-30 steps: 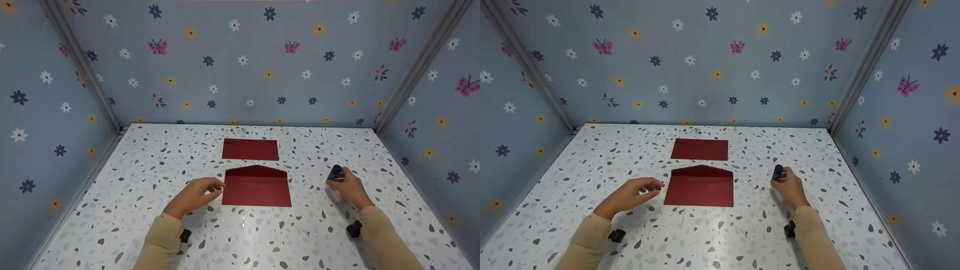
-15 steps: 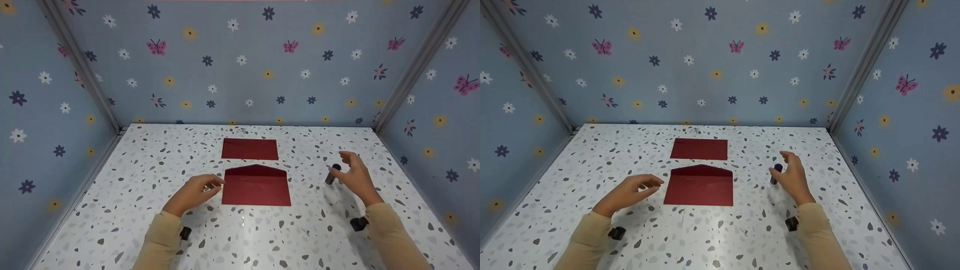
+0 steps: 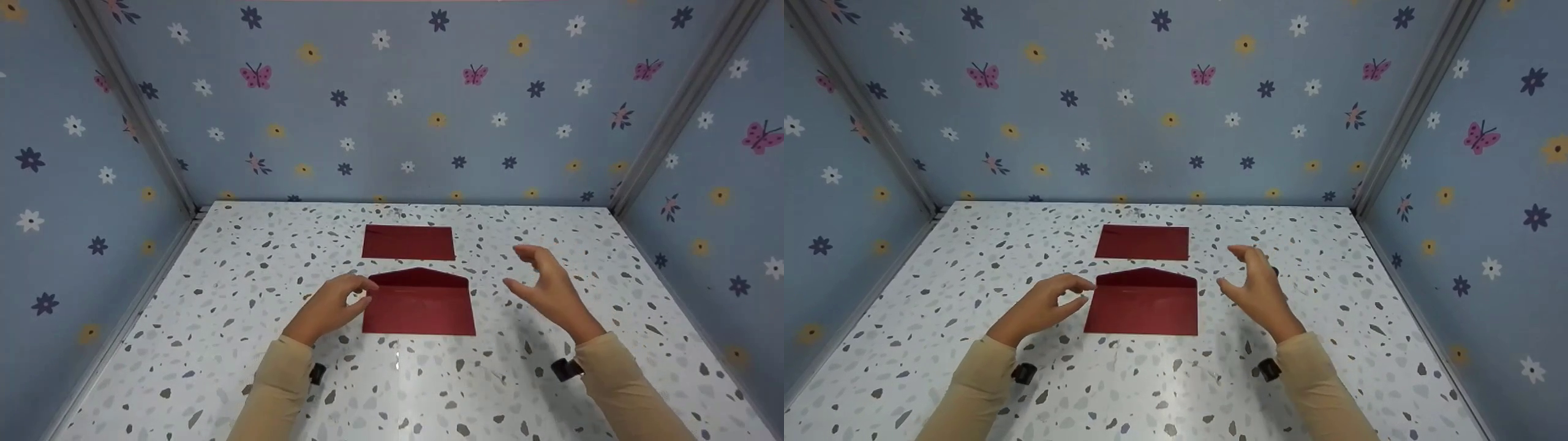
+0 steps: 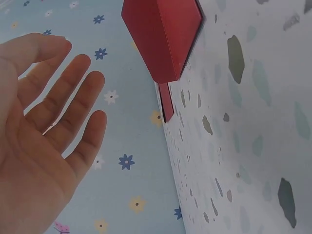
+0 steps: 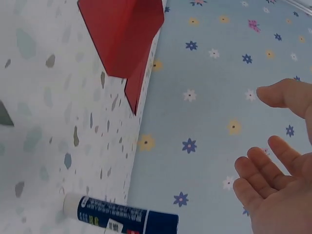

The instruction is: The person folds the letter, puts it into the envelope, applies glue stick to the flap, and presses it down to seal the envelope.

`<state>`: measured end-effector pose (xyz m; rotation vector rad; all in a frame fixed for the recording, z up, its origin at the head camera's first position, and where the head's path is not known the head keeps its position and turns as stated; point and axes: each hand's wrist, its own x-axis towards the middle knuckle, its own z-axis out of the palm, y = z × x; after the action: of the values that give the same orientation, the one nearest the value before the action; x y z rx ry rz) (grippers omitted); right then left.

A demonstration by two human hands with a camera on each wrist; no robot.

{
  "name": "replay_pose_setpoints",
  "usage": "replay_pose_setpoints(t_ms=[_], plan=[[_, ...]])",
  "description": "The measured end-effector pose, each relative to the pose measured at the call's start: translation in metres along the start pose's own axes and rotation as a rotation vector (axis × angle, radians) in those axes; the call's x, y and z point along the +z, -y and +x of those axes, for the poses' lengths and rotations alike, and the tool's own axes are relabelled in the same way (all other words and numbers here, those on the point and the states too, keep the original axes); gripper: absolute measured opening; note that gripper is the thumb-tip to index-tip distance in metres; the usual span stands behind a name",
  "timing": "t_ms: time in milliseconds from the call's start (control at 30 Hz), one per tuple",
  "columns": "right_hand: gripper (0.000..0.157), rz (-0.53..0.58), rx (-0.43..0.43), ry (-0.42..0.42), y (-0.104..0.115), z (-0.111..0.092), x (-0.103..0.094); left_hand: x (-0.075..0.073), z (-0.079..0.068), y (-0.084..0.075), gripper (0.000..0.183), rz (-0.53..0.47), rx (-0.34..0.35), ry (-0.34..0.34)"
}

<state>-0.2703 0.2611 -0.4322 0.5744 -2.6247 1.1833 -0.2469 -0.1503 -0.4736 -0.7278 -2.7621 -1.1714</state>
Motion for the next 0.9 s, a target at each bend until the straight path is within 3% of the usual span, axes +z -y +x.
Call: replay_pose_setpoints(t_ms=[167,333,467,700,900], plan=[[0.060,-0.007,-0.025,0.064,0.009,0.002,0.024,0.008,0.011,-0.001,0.026,0.056,0.015,-0.014],[0.065,-0.076,-0.030,0.136,0.010,0.008,0.050,0.015,0.023,0.000,0.036,0.183,0.058,-0.065],[0.073,-0.170,0.014,0.209,0.009,0.015,0.071,0.022,0.035,0.002,0.055,0.268,0.019,-0.072],[0.084,-0.328,0.040,0.248,0.001,0.028,0.103,0.037,0.054,0.006,0.084,0.315,-0.100,0.041],[0.091,-0.389,0.024,0.247,-0.007,0.035,0.118,0.047,0.063,0.010,0.099,0.361,-0.154,0.109]])
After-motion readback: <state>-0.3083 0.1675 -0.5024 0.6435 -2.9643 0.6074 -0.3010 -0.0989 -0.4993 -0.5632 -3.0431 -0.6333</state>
